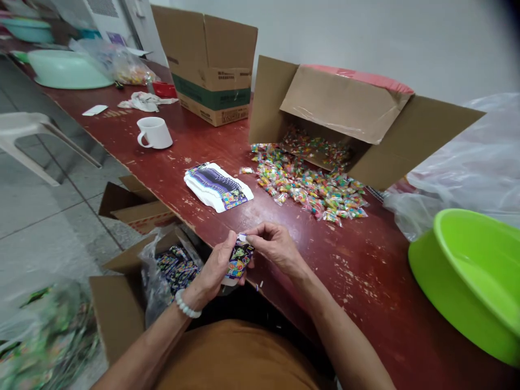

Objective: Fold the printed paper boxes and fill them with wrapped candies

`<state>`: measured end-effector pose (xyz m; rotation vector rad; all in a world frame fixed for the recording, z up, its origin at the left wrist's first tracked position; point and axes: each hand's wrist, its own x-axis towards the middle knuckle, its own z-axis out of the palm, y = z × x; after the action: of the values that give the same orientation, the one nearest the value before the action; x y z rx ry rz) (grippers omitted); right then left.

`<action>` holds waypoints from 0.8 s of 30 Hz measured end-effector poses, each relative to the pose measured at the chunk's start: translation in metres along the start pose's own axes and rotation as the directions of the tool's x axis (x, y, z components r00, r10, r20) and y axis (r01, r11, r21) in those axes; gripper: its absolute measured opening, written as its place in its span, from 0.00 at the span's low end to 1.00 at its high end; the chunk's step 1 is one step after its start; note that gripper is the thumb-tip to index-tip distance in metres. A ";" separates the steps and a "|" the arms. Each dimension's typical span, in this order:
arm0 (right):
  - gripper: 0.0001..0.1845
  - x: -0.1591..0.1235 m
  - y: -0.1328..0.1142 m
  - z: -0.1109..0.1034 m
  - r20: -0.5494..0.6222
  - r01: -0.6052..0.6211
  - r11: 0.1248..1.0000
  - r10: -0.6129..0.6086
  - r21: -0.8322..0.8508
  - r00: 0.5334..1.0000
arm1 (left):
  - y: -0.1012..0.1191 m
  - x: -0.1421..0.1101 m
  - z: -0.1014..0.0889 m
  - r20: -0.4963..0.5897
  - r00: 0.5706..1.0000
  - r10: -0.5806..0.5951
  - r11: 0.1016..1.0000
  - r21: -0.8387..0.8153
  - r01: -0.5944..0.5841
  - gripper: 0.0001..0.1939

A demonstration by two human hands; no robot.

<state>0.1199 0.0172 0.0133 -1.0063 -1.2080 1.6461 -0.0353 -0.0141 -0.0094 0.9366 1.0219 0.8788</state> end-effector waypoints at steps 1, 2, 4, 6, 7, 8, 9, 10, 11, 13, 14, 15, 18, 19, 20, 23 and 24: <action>0.13 -0.001 0.000 0.000 -0.011 0.003 1.000 -0.003 0.000 1.000 | 0.000 0.001 -0.001 0.008 1.000 0.001 1.000 0.010 -0.001 0.35; 0.13 -0.001 0.001 0.001 -0.019 0.002 1.000 -0.002 0.000 1.000 | 0.001 0.002 -0.002 0.020 1.000 0.004 1.000 0.017 -0.004 0.35; 0.12 -0.001 0.002 0.001 -0.032 -0.007 1.000 0.007 0.004 0.999 | 0.002 0.003 -0.003 0.043 0.999 0.007 1.000 0.025 -0.008 0.35; 0.12 -0.001 0.003 0.001 -0.035 -0.013 1.000 0.013 0.002 0.999 | 0.004 0.004 -0.004 0.056 0.998 0.006 1.000 0.024 -0.007 0.35; 0.13 -0.001 0.003 0.001 -0.027 -0.004 1.000 0.004 -0.004 1.000 | 0.004 0.004 -0.005 0.057 0.998 0.004 1.000 0.016 -0.004 0.34; 0.13 -0.001 0.004 0.001 -0.007 0.012 1.000 -0.012 -0.010 1.000 | 0.004 0.003 -0.005 0.055 0.998 0.000 1.000 0.000 0.000 0.35; 0.14 -0.002 0.004 0.000 0.019 0.035 0.999 -0.035 -0.022 0.999 | 0.004 0.003 -0.005 0.049 0.999 -0.001 1.000 -0.022 0.002 0.35; 0.14 -0.002 0.004 0.000 0.040 0.067 0.996 -0.065 -0.052 0.997 | 0.004 0.002 -0.004 0.038 0.999 0.001 0.999 -0.044 0.001 0.35; 0.13 -0.003 0.004 -0.001 0.051 0.109 0.988 -0.104 -0.108 0.993 | 0.004 0.001 -0.003 0.025 1.000 0.002 0.998 -0.061 -0.001 0.35; 0.10 -0.004 0.005 -0.003 0.041 0.194 0.943 -0.190 -0.270 0.981 | 0.004 0.001 -0.002 -0.003 1.000 0.001 0.998 -0.067 -0.001 0.36; 0.08 -0.004 0.006 -0.003 0.024 0.218 0.912 -0.223 -0.348 0.974 | 0.004 0.001 -0.001 -0.014 1.000 -0.002 0.998 -0.058 0.001 0.35; 0.07 -0.004 0.007 -0.004 0.007 0.223 0.888 -0.240 -0.403 0.971 | 0.004 0.001 0.000 -0.021 1.000 -0.004 0.999 -0.050 0.003 0.35; 0.06 -0.002 0.008 -0.005 -0.009 0.178 0.897 -0.199 -0.404 0.980 | 0.005 0.003 0.001 0.006 1.000 -0.013 0.998 -0.061 0.013 0.36; 0.07 -0.001 0.009 -0.005 -0.002 0.173 0.908 -0.188 -0.382 0.982 | 0.005 0.003 0.001 0.020 1.000 -0.016 0.997 -0.069 0.017 0.36; 0.07 0.000 0.009 -0.006 0.008 0.178 0.915 -0.188 -0.361 0.982 | 0.005 0.003 0.000 0.030 0.999 -0.021 0.997 -0.071 0.023 0.36; 0.06 0.004 0.008 -0.007 0.041 0.204 0.928 -0.201 -0.311 0.979 | 0.006 0.002 -0.002 0.013 0.999 -0.048 0.998 -0.030 0.049 0.38; 0.06 0.005 0.008 -0.007 0.049 0.201 0.933 -0.196 -0.298 0.979 | 0.006 0.002 -0.003 0.000 0.999 -0.053 0.998 -0.016 0.053 0.38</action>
<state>0.1238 0.0225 0.0036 -1.0159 -1.5544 1.3409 -0.0385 -0.0097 -0.0047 0.8919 1.0339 0.8422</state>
